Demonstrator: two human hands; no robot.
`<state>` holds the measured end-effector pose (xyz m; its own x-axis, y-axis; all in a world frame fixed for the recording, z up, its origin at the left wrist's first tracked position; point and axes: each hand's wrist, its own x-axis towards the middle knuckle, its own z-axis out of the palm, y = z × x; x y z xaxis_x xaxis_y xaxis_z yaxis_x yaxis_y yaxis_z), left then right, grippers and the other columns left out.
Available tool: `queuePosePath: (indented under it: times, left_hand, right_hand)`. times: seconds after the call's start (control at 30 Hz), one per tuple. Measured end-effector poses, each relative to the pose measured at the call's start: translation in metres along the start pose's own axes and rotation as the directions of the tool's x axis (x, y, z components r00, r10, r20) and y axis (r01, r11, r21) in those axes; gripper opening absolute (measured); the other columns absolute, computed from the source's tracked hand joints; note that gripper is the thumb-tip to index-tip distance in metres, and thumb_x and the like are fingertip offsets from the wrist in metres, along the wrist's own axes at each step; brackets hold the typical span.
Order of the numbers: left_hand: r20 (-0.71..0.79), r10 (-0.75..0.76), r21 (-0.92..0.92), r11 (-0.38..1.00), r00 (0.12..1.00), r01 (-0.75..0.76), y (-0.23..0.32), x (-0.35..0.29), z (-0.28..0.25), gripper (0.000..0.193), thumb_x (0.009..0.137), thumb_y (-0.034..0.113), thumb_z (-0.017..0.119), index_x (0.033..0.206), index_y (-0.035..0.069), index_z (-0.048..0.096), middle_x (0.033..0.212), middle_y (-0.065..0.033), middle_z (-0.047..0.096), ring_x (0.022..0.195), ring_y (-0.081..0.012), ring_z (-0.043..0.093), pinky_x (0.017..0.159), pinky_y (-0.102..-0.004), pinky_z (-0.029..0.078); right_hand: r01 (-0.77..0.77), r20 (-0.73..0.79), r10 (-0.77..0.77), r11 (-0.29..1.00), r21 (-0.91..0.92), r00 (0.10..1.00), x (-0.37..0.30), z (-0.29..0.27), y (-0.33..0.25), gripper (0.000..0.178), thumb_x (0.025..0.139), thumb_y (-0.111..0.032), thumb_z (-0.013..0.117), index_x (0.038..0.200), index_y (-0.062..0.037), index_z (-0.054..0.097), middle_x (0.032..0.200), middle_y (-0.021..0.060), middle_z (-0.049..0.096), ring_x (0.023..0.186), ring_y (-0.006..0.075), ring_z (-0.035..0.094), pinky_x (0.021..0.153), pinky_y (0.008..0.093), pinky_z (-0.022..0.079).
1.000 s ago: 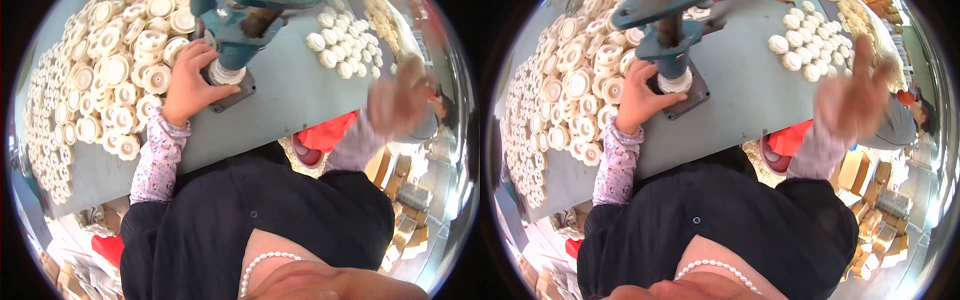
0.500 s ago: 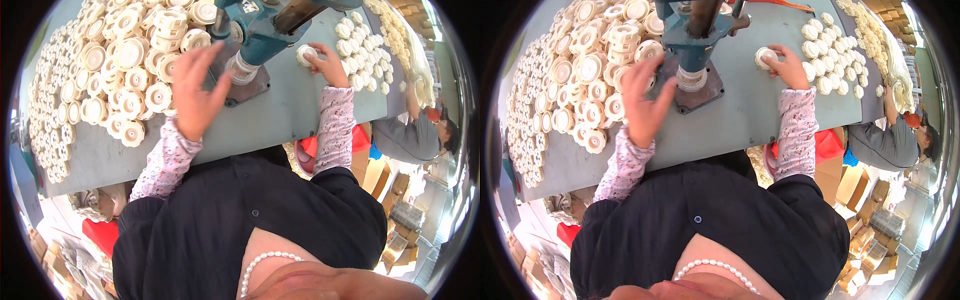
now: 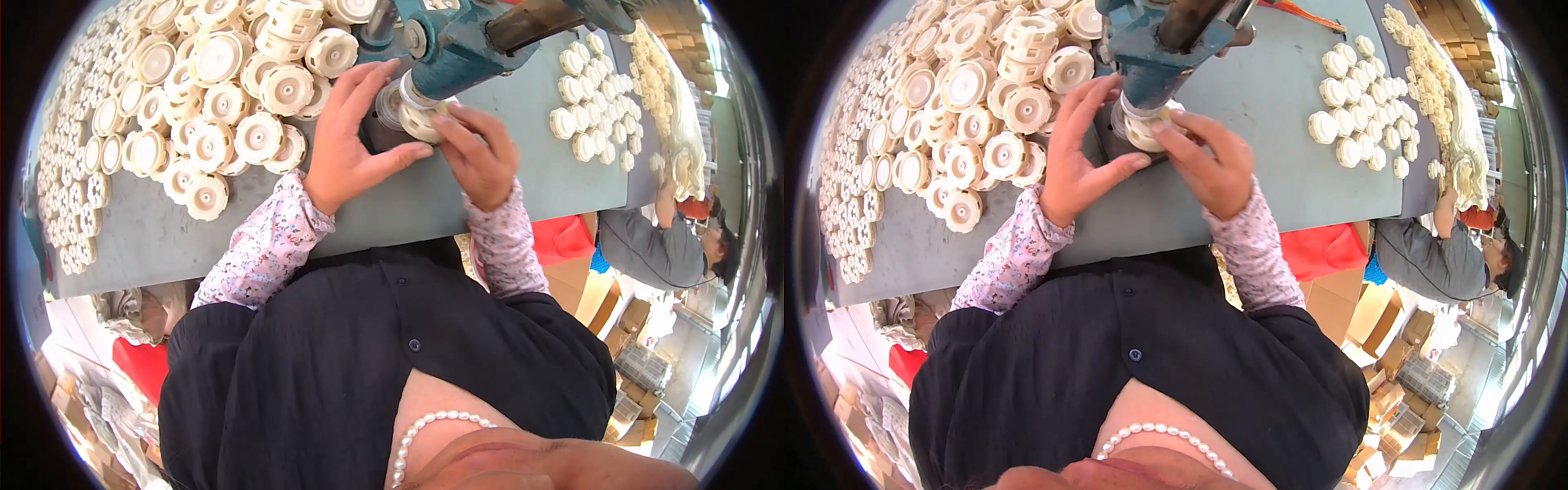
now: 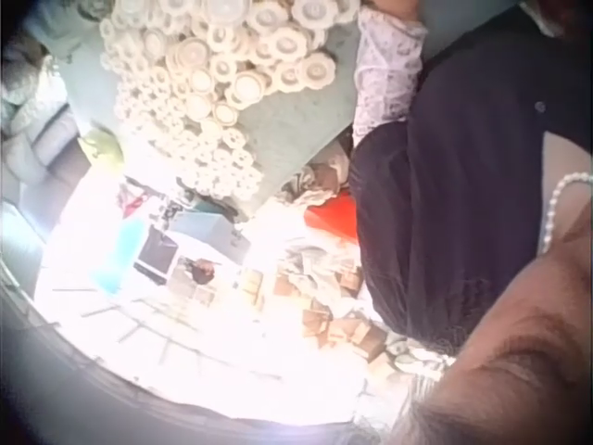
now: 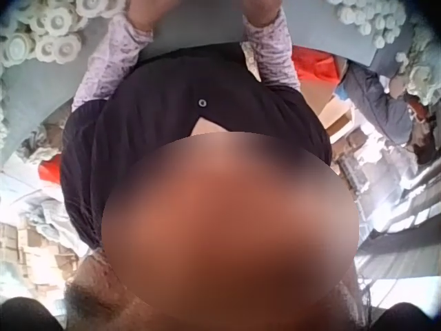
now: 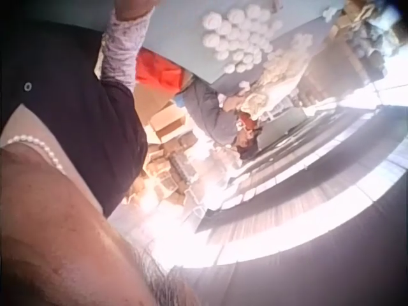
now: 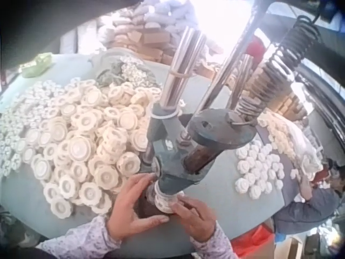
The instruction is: The person assembles plastic caps by placing components into a manual press, pulling the lever to press them together, and placing the assembled pieces onto the table.
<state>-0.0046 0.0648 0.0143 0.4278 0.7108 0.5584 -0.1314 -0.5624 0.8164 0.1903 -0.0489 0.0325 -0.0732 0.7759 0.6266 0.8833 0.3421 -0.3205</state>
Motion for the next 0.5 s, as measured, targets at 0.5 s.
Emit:
queuePosePath:
  times: [0.5]
  left_hand:
    - [0.123,-0.021,0.210,0.978,0.992,-0.006,-0.037,0.005,0.001,0.069,0.067,0.029,0.096,0.128,0.007,0.071,0.135,-0.0091,0.068,0.138,-0.0369,0.054,0.115,-0.0473,0.045]
  right_hand:
    - [0.202,-0.318,-0.474,0.762,-0.616,0.821,0.139,-0.123,0.087,0.019,0.102,-0.022,0.069,0.107,-0.0044,0.073,0.087,0.0086,0.073,0.065,0.0152,0.070,0.054,0.0291,0.052]
